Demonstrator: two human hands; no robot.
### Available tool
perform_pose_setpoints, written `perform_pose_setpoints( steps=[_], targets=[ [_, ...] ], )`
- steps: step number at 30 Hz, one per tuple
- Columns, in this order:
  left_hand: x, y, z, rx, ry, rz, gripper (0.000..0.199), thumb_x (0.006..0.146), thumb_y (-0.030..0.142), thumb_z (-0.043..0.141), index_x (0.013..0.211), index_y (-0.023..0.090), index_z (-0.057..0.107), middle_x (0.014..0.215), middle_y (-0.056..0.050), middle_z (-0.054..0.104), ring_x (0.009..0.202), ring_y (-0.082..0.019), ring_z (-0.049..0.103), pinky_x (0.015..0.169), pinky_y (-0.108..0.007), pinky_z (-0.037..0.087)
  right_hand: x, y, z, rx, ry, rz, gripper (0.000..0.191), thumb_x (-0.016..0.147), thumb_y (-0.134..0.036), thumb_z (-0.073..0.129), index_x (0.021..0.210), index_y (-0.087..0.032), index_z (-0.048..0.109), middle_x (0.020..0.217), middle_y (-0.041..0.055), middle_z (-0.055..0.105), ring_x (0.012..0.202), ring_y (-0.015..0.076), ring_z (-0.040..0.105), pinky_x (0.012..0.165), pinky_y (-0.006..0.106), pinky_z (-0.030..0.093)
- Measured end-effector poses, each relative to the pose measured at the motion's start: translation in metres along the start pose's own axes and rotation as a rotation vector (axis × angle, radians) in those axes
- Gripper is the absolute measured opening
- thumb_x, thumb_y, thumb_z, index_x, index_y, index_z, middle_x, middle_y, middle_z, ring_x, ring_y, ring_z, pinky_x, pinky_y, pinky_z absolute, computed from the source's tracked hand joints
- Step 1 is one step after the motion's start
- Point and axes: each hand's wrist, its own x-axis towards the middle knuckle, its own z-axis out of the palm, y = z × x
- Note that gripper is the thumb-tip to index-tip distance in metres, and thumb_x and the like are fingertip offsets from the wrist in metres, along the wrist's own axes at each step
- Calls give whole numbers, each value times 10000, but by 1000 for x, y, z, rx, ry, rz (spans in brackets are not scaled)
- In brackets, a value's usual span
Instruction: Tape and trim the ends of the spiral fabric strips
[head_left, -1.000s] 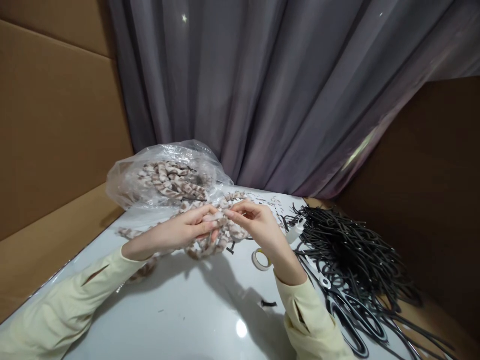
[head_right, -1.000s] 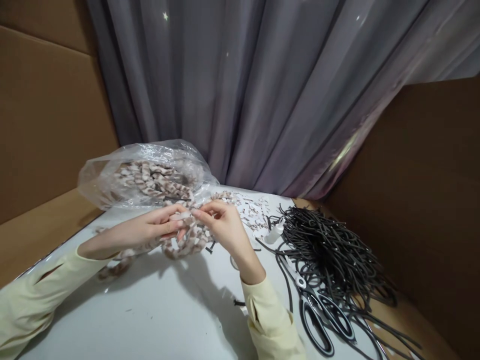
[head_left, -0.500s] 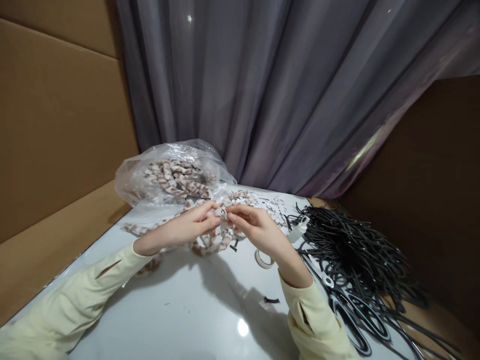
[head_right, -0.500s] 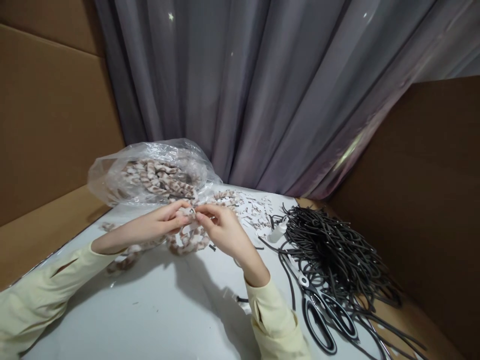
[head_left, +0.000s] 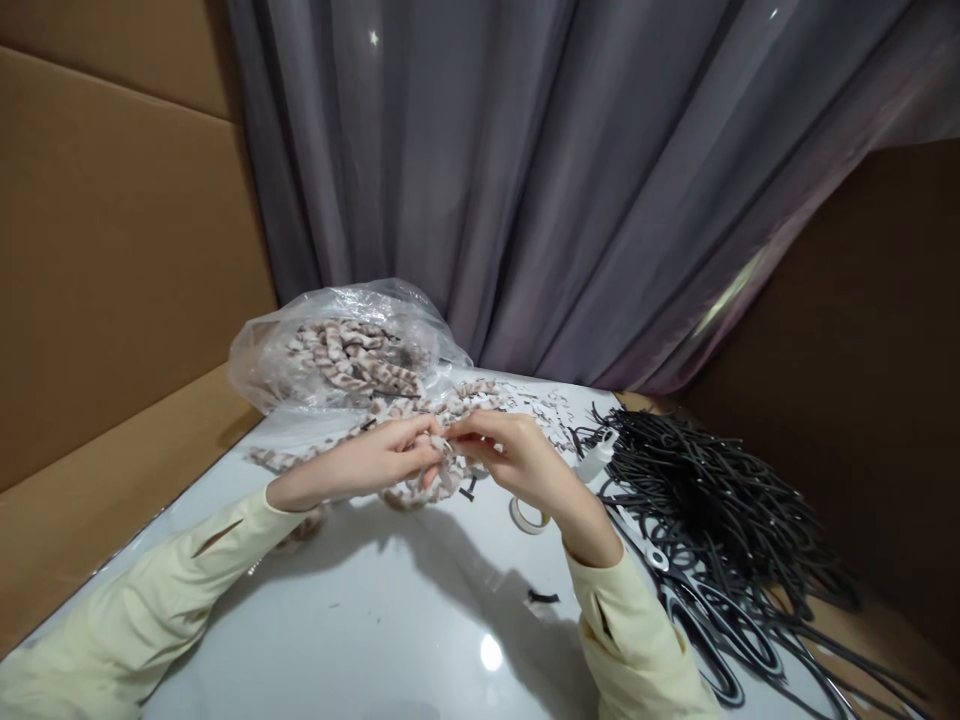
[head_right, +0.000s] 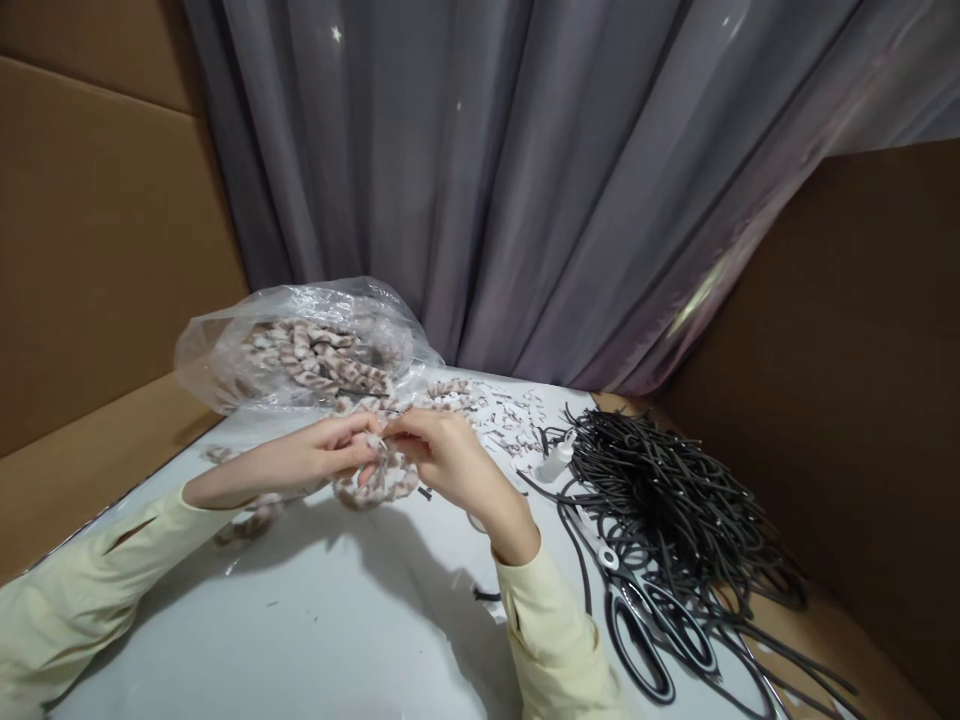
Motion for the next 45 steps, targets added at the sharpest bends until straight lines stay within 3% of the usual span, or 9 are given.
perform_pose_setpoints(
  steps=[5,11,14,23,29,33,45],
  targets=[
    [1,0,1,-41,-17,-40,182,855,379,419,803,205,411,618,51,569,541,-110,495,507,-220,332,0,0,3,11,-36,22,139,804,-82,540,856,-168,635,678,6,626,597,105,548,570,190,398],
    [-1,5,2,-49,-53,-60,174,825,367,449,785,201,413,595,44,591,485,-93,467,467,-206,306,-2,4,-9,212,-215,73,168,839,-175,525,969,-175,631,755,22,667,626,116,612,579,204,462],
    [-2,6,3,-48,-101,-55,210,819,403,460,797,196,432,589,35,588,455,-85,427,447,-208,285,-3,3,-11,217,-225,71,148,831,-188,542,948,-164,630,723,24,666,611,120,618,566,209,469],
    [-1,6,3,37,-156,-79,264,803,429,464,831,174,528,677,-8,618,538,-110,489,486,-223,341,-2,3,-10,337,-334,156,169,846,-266,528,918,-156,635,677,20,669,613,123,636,558,208,493],
    [0,10,-2,-27,-173,-76,269,754,437,563,817,175,557,717,6,614,518,-86,430,461,-209,303,-3,-2,-9,186,-225,118,116,781,-181,558,835,-139,651,592,1,656,540,108,620,517,178,463],
    [1,8,-3,-100,-178,-42,268,768,452,561,770,184,540,703,16,601,565,-102,470,514,-215,343,-3,-3,-9,63,-144,56,96,753,-147,569,785,-136,659,573,-4,645,516,101,603,504,169,432],
    [2,2,-2,-202,-196,-92,223,798,407,549,819,186,533,758,3,626,637,-125,533,592,-236,396,-4,-7,-14,52,-164,53,110,764,-151,554,810,-145,654,584,-4,654,529,101,608,522,171,445]
  ],
)
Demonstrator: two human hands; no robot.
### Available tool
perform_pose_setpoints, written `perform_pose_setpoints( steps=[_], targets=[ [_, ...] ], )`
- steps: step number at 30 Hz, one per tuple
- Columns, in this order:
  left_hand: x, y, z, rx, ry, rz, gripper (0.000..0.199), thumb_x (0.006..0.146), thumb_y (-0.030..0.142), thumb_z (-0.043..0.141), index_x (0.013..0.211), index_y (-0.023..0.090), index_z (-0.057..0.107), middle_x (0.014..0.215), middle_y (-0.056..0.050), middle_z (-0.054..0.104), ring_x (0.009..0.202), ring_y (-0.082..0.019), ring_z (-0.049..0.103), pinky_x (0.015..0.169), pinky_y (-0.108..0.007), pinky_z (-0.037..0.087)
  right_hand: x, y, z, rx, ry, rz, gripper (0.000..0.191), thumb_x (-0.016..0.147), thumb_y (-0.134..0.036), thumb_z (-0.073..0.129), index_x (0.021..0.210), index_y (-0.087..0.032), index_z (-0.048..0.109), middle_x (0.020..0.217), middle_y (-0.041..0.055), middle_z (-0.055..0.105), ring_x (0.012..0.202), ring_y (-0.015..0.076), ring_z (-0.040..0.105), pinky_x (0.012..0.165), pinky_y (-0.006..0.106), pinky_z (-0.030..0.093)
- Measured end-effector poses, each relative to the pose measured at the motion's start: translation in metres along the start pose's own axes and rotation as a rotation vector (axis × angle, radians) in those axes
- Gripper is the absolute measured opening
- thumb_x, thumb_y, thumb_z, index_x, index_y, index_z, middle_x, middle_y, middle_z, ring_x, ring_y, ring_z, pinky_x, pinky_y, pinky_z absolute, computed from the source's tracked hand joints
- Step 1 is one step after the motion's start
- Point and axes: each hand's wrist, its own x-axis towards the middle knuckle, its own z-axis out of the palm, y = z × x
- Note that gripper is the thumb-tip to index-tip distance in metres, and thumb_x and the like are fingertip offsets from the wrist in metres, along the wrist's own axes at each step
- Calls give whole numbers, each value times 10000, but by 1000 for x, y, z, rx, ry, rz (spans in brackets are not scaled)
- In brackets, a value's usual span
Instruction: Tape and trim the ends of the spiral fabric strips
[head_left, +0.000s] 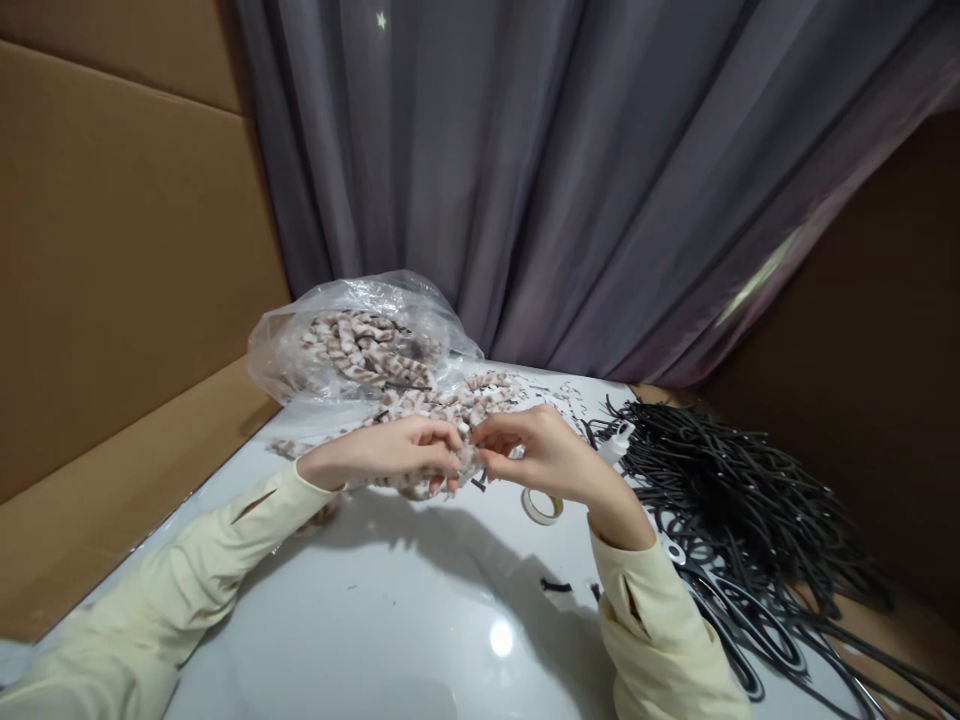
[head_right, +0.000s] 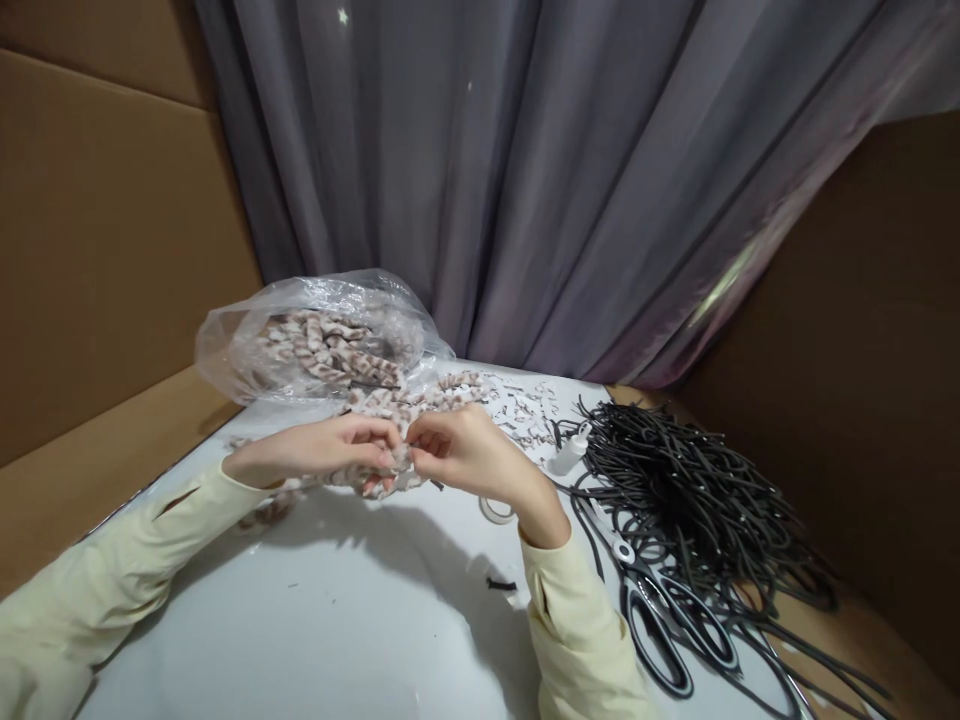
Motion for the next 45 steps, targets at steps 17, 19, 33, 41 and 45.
perform_pose_setpoints(
  steps=[17,19,33,41,45],
  targets=[
    [9,-9,-1,152,37,-42,326,815,461,471,712,163,557,631,5,586,593,-131,545,547,-218,394,-6,-3,-9,-282,101,-6,97,725,-95,527,741,-138,613,587,4,598,526,91,527,535,192,370],
    [10,-9,2,139,44,-35,313,825,418,447,709,156,573,632,-4,609,592,-133,560,545,-217,401,-4,-7,0,-298,76,-46,110,732,-81,516,746,-136,610,605,8,590,538,89,513,541,193,357],
    [22,-11,-1,-516,158,-1,110,693,241,545,630,154,569,597,-2,570,604,-114,518,633,-227,432,4,-6,23,-341,-19,-108,159,769,-87,490,886,-154,575,830,54,584,678,125,512,605,217,371],
    [21,-15,-2,-404,186,31,152,713,249,533,612,150,590,623,-11,586,648,-127,523,638,-231,420,5,-5,20,-214,-56,-146,183,773,-49,469,870,-149,588,771,33,595,671,125,521,619,222,391],
    [22,-20,-5,-196,222,87,159,727,260,529,691,143,631,770,-31,643,796,-158,549,732,-249,412,4,-2,12,-111,5,-170,218,775,-22,466,891,-150,599,773,27,635,674,118,555,646,218,413]
  ],
)
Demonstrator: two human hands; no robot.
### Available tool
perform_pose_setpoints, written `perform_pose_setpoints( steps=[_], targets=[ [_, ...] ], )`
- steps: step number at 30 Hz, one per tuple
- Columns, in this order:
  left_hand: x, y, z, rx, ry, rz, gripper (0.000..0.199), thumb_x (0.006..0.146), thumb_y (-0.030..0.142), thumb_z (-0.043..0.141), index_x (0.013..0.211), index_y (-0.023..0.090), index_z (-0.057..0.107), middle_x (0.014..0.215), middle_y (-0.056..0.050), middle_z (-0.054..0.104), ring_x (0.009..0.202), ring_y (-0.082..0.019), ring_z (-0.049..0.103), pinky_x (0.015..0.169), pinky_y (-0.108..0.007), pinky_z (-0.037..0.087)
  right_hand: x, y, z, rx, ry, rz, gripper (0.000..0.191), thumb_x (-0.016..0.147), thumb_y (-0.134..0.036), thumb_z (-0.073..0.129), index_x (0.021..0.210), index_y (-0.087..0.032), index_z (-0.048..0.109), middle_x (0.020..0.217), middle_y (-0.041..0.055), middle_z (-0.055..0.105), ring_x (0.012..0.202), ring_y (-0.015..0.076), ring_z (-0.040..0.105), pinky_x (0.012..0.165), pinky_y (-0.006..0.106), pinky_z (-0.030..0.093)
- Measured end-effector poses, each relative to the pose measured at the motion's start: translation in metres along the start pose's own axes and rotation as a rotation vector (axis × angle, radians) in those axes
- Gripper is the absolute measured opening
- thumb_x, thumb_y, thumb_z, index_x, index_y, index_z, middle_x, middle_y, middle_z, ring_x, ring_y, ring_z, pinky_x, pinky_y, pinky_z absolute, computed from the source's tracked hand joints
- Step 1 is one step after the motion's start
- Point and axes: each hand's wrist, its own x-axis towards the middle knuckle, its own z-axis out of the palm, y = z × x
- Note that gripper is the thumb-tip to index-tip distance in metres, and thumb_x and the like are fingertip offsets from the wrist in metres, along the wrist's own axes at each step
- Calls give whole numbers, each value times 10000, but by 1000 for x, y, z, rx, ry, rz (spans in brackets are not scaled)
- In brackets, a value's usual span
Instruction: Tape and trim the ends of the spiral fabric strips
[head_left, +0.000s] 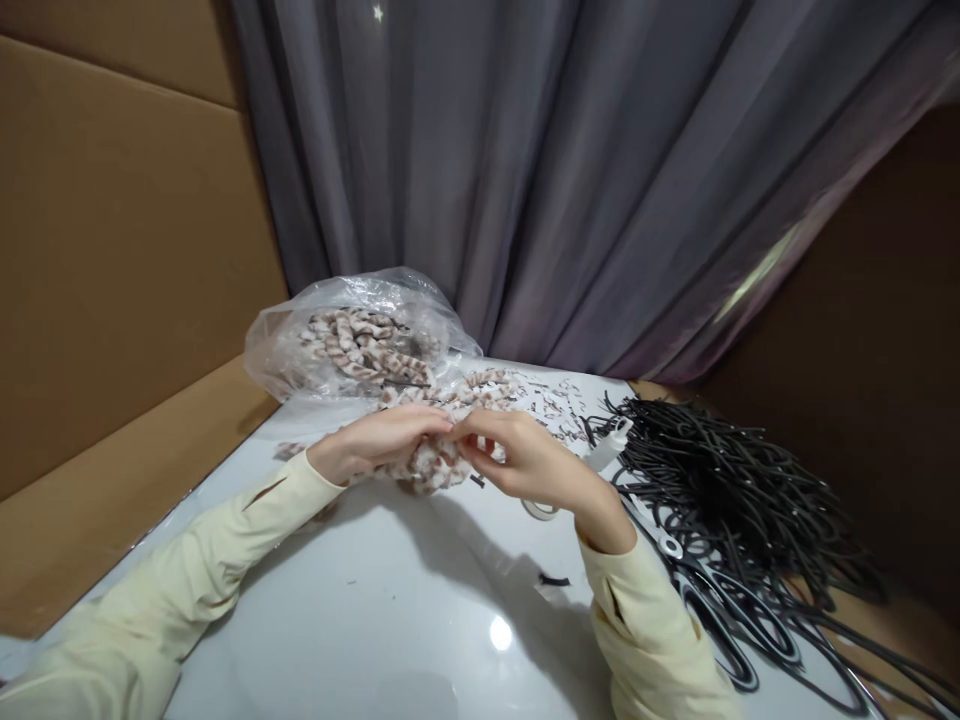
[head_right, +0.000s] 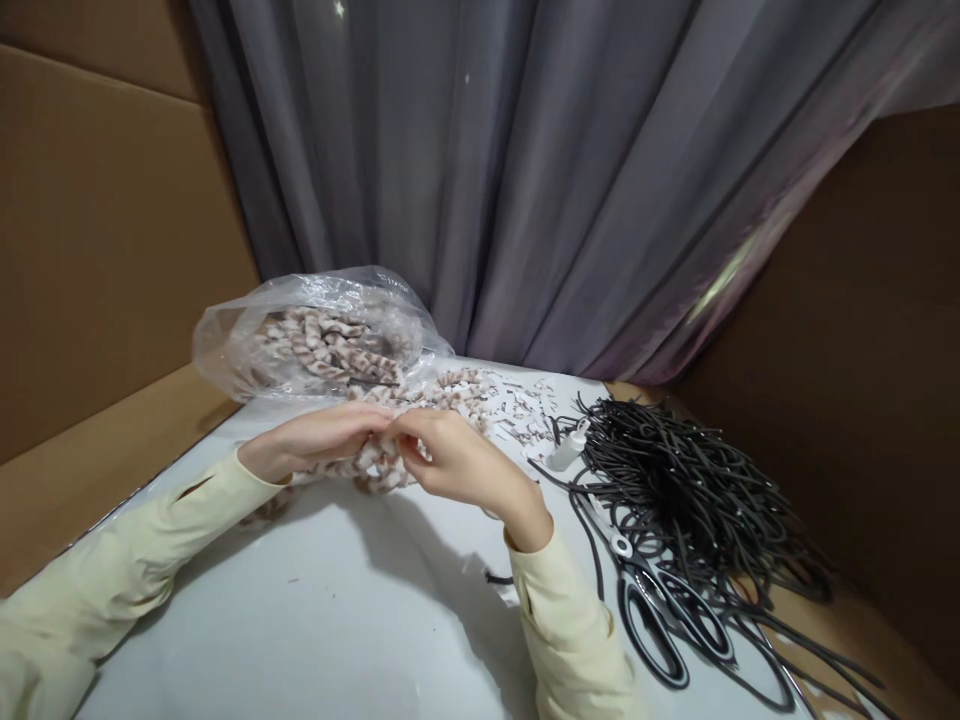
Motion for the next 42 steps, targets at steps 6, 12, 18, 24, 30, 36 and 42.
perform_pose_setpoints(
  steps=[6,12,18,24,30,36,42],
  targets=[
    [0,1,0,27,7,-40,188,734,290,516,747,143,631,790,-15,619,788,-144,522,698,-235,401,0,9,-1,17,48,46,215,832,-47,441,944,-155,588,826,40,642,734,133,571,676,236,421],
    [-5,9,5,16,116,-148,172,705,314,553,685,147,589,660,26,535,627,-106,441,569,-224,340,0,18,2,36,132,71,127,847,-93,485,916,-172,556,869,39,555,782,137,526,671,240,413],
    [-3,7,3,122,32,-65,196,747,297,503,703,155,630,752,9,607,707,-126,490,641,-227,364,1,25,5,104,134,128,105,819,-240,603,857,-172,533,820,19,510,740,127,497,614,216,407],
    [-5,8,5,91,-182,12,280,811,275,403,750,146,644,778,-29,654,761,-157,561,722,-246,417,2,28,13,73,147,152,179,776,-218,650,820,-176,481,775,-4,496,663,118,461,597,225,379],
    [-8,13,5,190,-179,-14,276,815,294,417,660,160,603,689,0,598,618,-118,488,592,-206,377,4,27,15,76,177,89,228,745,-239,686,784,-180,469,891,44,528,844,169,509,753,289,412],
    [-12,12,1,309,-116,-82,249,785,338,435,680,176,592,646,15,541,572,-112,429,509,-206,307,1,32,13,511,18,246,410,685,-307,736,941,-195,436,965,41,547,888,164,580,755,307,479],
    [-15,16,5,278,-125,-174,220,743,327,461,678,171,601,639,6,543,567,-117,432,504,-212,298,-2,38,15,819,-40,401,525,611,-226,775,981,-205,403,968,24,538,857,127,571,703,254,486]
  ],
)
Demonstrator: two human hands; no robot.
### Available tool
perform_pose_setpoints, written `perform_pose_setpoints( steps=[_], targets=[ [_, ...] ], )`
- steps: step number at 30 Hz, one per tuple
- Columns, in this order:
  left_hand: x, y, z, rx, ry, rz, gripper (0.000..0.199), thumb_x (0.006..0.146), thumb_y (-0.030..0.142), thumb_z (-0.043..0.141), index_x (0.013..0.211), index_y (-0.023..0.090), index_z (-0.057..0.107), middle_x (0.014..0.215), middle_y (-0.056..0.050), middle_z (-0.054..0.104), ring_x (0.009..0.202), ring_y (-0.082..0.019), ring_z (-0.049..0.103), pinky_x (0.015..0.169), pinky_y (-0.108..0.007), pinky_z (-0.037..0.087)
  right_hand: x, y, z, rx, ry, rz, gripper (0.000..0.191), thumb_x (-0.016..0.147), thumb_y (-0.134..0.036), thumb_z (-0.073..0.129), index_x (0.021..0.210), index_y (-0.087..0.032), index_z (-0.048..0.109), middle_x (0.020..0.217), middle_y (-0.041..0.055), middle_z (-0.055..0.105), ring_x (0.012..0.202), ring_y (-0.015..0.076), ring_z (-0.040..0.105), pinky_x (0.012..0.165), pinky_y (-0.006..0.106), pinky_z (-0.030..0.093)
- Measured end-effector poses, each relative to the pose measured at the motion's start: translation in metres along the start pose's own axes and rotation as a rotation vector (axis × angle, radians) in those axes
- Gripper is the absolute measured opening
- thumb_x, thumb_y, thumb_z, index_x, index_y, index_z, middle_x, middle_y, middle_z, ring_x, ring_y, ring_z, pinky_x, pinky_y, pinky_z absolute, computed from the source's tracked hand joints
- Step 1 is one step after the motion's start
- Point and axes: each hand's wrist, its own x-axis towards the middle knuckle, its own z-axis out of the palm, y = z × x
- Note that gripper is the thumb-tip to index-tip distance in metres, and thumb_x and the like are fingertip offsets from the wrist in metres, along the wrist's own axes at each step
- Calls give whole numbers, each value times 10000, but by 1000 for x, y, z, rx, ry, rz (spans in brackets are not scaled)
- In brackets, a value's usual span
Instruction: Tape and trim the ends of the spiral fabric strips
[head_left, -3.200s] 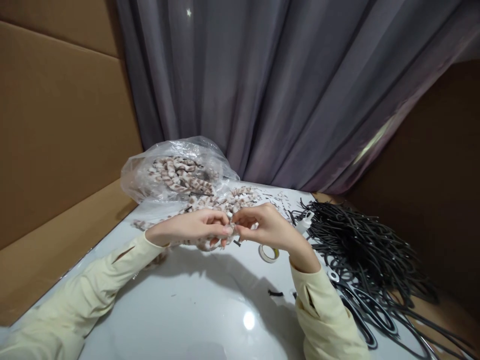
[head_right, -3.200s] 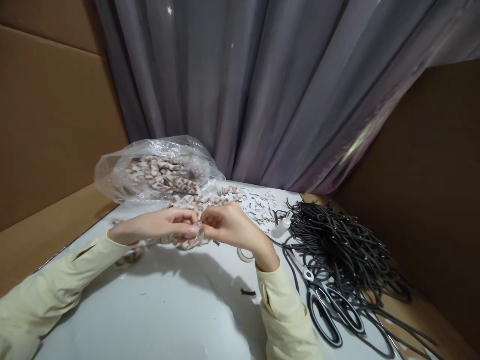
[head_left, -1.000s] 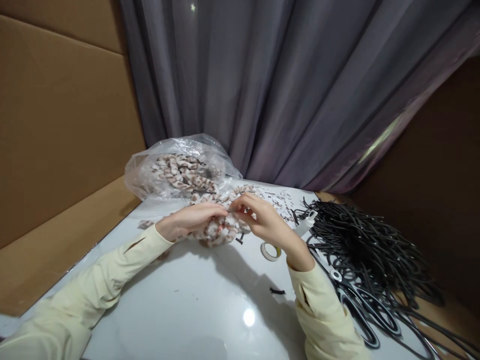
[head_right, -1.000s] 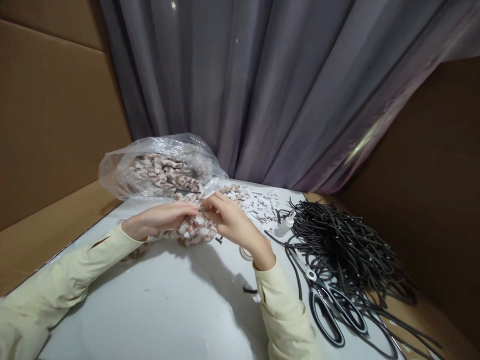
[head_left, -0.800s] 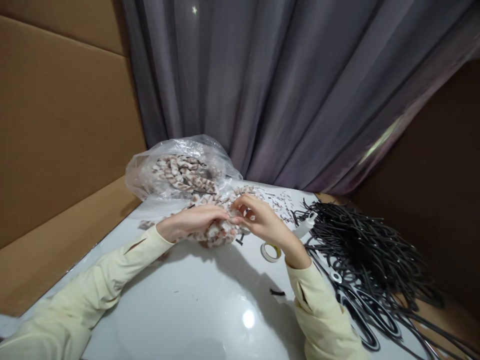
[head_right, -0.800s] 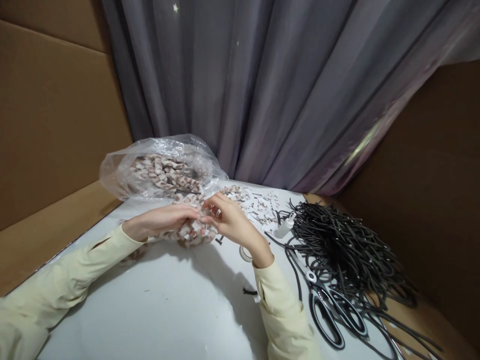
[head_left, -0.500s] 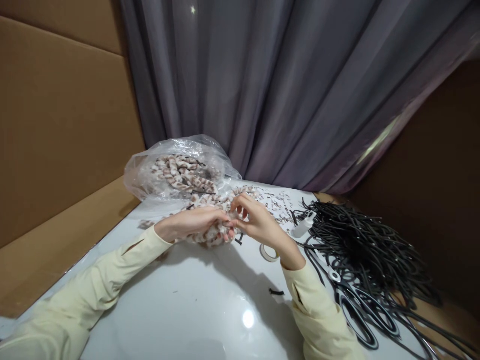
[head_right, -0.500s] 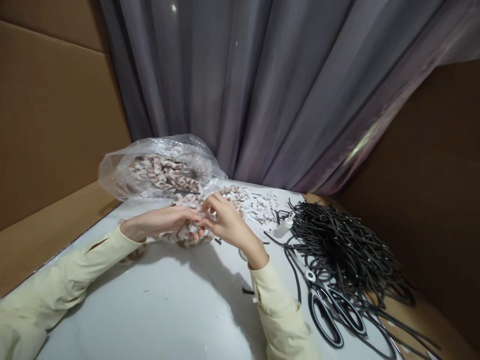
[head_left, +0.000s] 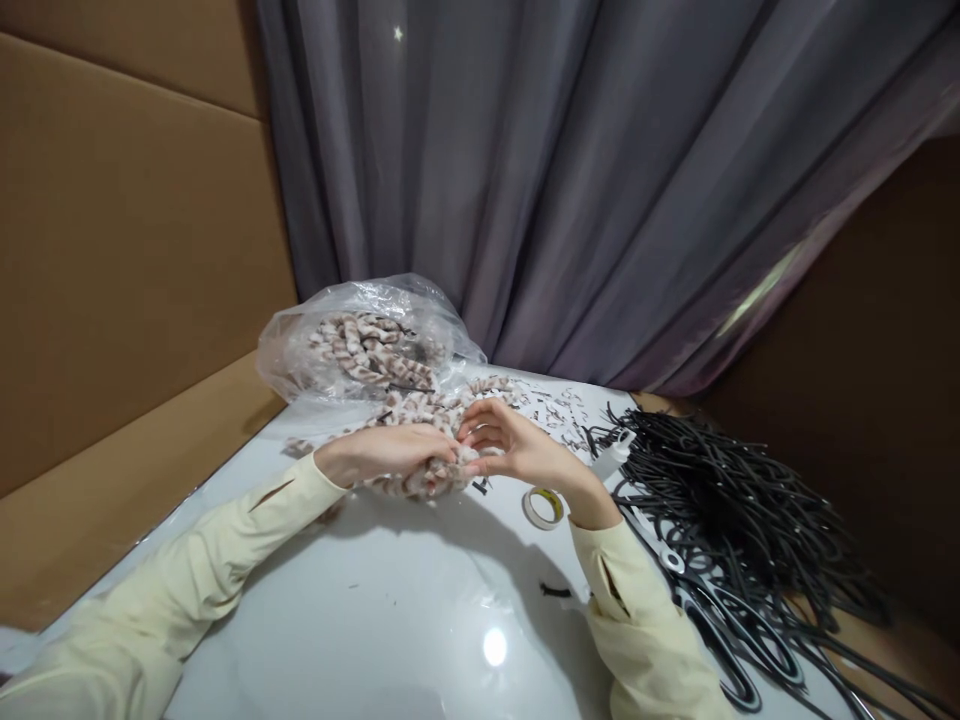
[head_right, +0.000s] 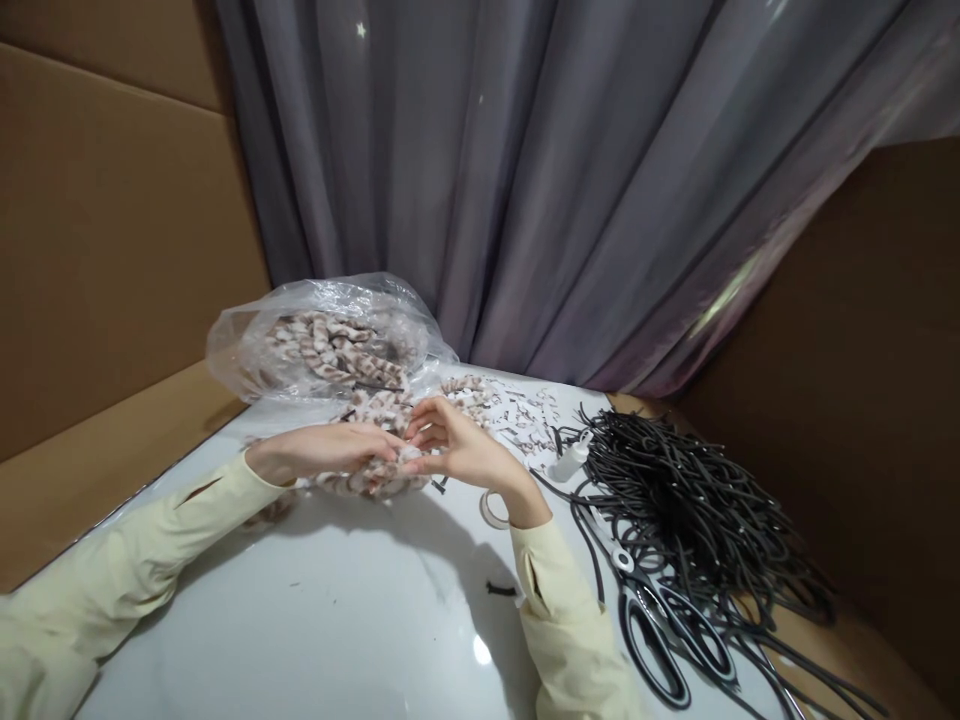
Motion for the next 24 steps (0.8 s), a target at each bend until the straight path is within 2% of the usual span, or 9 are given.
perform_pose_setpoints(
  steps=[4,7,13,19,24],
  targets=[
    [-2,3,1,-48,-48,13,192,729,285,439,681,167,582,606,18,505,545,-106,395,485,-212,277,2,5,1,115,-16,111,499,583,-229,785,908,-201,408,852,-36,506,666,71,532,568,201,444],
    [-2,3,2,-86,-66,-1,174,715,256,428,701,171,579,612,20,515,538,-102,400,473,-209,273,2,7,2,99,-27,149,468,584,-254,780,872,-196,416,812,-50,490,629,67,524,544,197,430],
    [1,1,4,-248,-107,-67,108,658,217,455,707,168,538,605,25,495,537,-103,415,474,-211,295,-2,-5,6,-222,22,114,354,657,-292,729,847,-184,451,709,-51,500,534,72,489,437,178,355],
    [-1,7,8,-331,-77,-95,132,597,180,475,711,167,541,602,38,505,561,-100,428,519,-215,329,-8,-21,7,-518,-55,7,210,754,-295,656,886,-138,610,632,-17,587,516,88,505,508,204,401],
    [-5,13,9,-339,-69,-126,255,592,164,471,838,182,537,586,52,516,553,-102,438,517,-213,325,-9,-20,5,-564,-75,-57,218,775,-333,634,850,-133,677,668,14,634,574,105,541,559,210,418]
  ],
)
